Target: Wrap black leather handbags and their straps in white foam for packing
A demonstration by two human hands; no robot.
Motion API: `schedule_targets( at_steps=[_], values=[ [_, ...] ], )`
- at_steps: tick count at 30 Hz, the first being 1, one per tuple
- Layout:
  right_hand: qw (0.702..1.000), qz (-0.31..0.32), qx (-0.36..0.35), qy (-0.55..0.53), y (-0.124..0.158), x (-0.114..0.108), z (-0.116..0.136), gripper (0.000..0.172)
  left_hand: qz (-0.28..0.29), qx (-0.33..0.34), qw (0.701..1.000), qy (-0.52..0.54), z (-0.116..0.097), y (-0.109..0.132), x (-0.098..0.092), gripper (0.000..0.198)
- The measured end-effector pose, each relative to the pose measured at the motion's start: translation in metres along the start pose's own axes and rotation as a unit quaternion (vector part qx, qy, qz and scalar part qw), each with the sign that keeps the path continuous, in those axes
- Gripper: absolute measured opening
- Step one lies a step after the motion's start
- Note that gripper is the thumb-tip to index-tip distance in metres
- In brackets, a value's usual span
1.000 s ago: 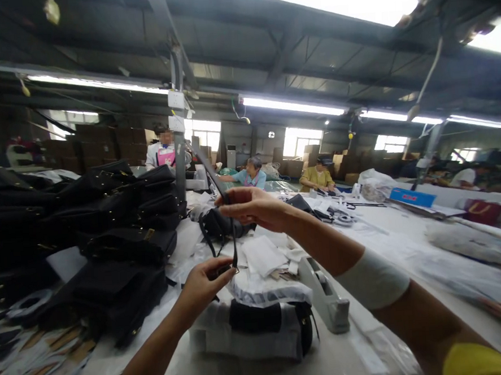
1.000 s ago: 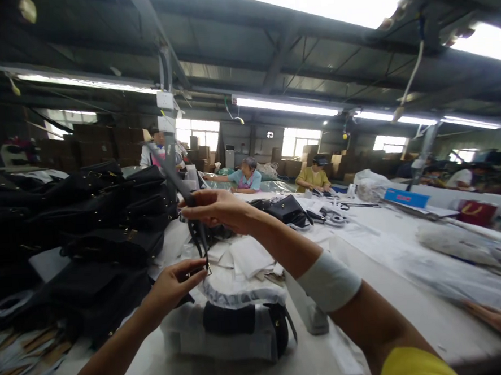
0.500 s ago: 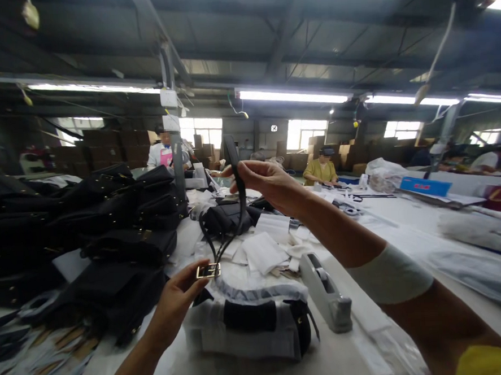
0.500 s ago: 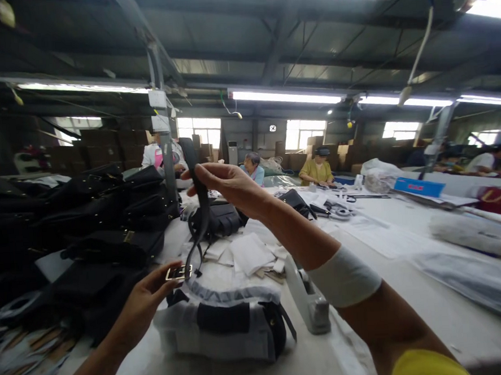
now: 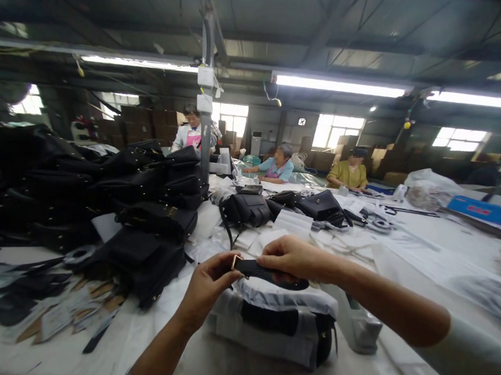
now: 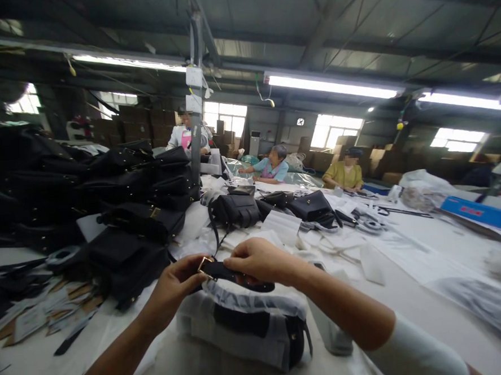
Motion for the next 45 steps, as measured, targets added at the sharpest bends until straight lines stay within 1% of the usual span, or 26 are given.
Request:
schedule_targets(
  at_steps=[2, 4, 6, 7, 8, 10, 11, 12, 13, 14, 16, 18, 19, 21, 23, 24, 27, 30, 32, 33, 36, 38, 39, 41, 43, 45],
  values=[
    [1.0, 0.0, 0.008, -0.016, -0.006, 0.004, -0.003, 0.037, 0.001, 0.007, 1.0, -0.008, 0.0, 0.0, 0.0, 0.043],
    [0.999, 0.014, 0.006, -0.03, -0.01, 0.011, -0.002, 0.037, 0.005, 0.029, 0.998, -0.047, -0.004, 0.0, 0.002, 0.038],
    [0.999, 0.028, -0.012, -0.009, -0.013, 0.02, 0.004, 0.038, 0.003, 0.054, 0.994, -0.094, -0.01, 0.001, 0.003, 0.034],
    [0.999, 0.023, -0.034, 0.028, -0.013, 0.023, 0.008, 0.037, -0.001, 0.062, 0.992, -0.11, -0.012, 0.001, 0.002, 0.033],
    [0.995, 0.002, -0.065, 0.082, -0.013, 0.025, 0.013, 0.033, -0.007, 0.064, 0.991, -0.118, -0.014, 0.001, 0.001, 0.033],
    [0.966, -0.06, -0.14, 0.208, -0.01, 0.027, 0.024, 0.024, -0.013, 0.061, 0.99, -0.124, -0.015, 0.001, -0.001, 0.034],
    [0.946, -0.084, -0.171, 0.261, -0.008, 0.028, 0.028, 0.029, -0.008, 0.063, 0.99, -0.128, -0.015, 0.001, -0.003, 0.035],
    [0.93, -0.097, -0.191, 0.299, -0.006, 0.029, 0.031, 0.041, 0.0, 0.068, 0.989, -0.134, -0.015, 0.002, -0.003, 0.036],
    [0.92, -0.095, -0.198, 0.324, -0.006, 0.03, 0.032, 0.052, 0.01, 0.076, 0.987, -0.14, -0.015, 0.003, -0.004, 0.036],
    [0.916, -0.083, -0.197, 0.339, -0.007, 0.031, 0.032, 0.06, 0.02, 0.085, 0.986, -0.145, -0.015, 0.004, -0.004, 0.037],
    [0.913, -0.063, -0.185, 0.359, -0.01, 0.033, 0.033, 0.066, 0.026, 0.113, 0.979, -0.166, -0.016, 0.006, -0.004, 0.036],
    [0.913, -0.05, -0.18, 0.363, -0.013, 0.035, 0.035, 0.062, 0.003, 0.159, 0.964, -0.213, -0.019, 0.01, -0.007, 0.032],
    [0.916, -0.042, -0.177, 0.357, -0.014, 0.036, 0.037, 0.055, -0.02, 0.188, 0.95, -0.247, -0.022, 0.012, -0.01, 0.03],
    [0.923, -0.027, -0.17, 0.344, -0.015, 0.037, 0.041, 0.041, -0.067, 0.244, 0.911, -0.326, -0.026, 0.018, -0.018, 0.026],
    [0.92, -0.026, -0.166, 0.354, -0.015, 0.036, 0.043, 0.03, -0.108, 0.276, 0.872, -0.389, -0.026, 0.023, -0.031, 0.024],
    [0.916, -0.031, -0.164, 0.365, -0.015, 0.035, 0.044, 0.027, -0.127, 0.281, 0.858, -0.411, -0.024, 0.026, -0.04, 0.023],
    [0.91, -0.034, -0.159, 0.381, -0.015, 0.031, 0.044, 0.023, -0.17, 0.274, 0.837, -0.443, -0.011, 0.032, -0.072, 0.023],
    [0.908, -0.036, -0.166, 0.382, -0.015, 0.029, 0.041, 0.025, -0.189, 0.249, 0.824, -0.474, 0.015, 0.041, -0.109, 0.024],
    [0.907, -0.046, -0.175, 0.38, -0.016, 0.03, 0.039, 0.025, -0.222, 0.22, 0.813, -0.492, 0.038, 0.051, -0.136, 0.028],
    [0.91, -0.049, -0.177, 0.372, -0.016, 0.03, 0.037, 0.025, -0.248, 0.208, 0.805, -0.498, 0.049, 0.057, -0.15, 0.031],
    [0.927, -0.037, -0.195, 0.317, -0.017, 0.033, 0.031, 0.022, -0.277, 0.159, 0.794, -0.517, 0.086, 0.076, -0.182, 0.045],
    [0.938, -0.028, -0.22, 0.267, -0.018, 0.034, 0.026, 0.021, -0.276, 0.132, 0.799, -0.518, 0.106, 0.087, -0.192, 0.052],
    [0.942, -0.024, -0.232, 0.239, -0.019, 0.034, 0.023, 0.021, -0.268, 0.115, 0.807, -0.513, 0.114, 0.09, -0.194, 0.055],
    [0.951, -0.013, -0.247, 0.186, -0.021, 0.033, 0.016, 0.024, -0.236, 0.074, 0.835, -0.492, 0.125, 0.092, -0.19, 0.056],
    [0.957, 0.005, -0.253, 0.142, -0.022, 0.031, 0.009, 0.029, -0.18, 0.023, 0.872, -0.454, 0.129, 0.09, -0.179, 0.055],
    [0.959, 0.017, -0.256, 0.119, -0.021, 0.029, 0.002, 0.029, -0.098, -0.028, 0.915, -0.39, 0.127, 0.085, -0.162, 0.055]
  ],
)
Point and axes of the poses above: each hand's wrist, its own y-axis away from the middle knuckle, its own x-axis out of the palm, z = x × y, the point moved 4 cm from there along -y, towards the middle knuckle, and after that the axes turned 14 degrees about -y, right-handed, at the moved point
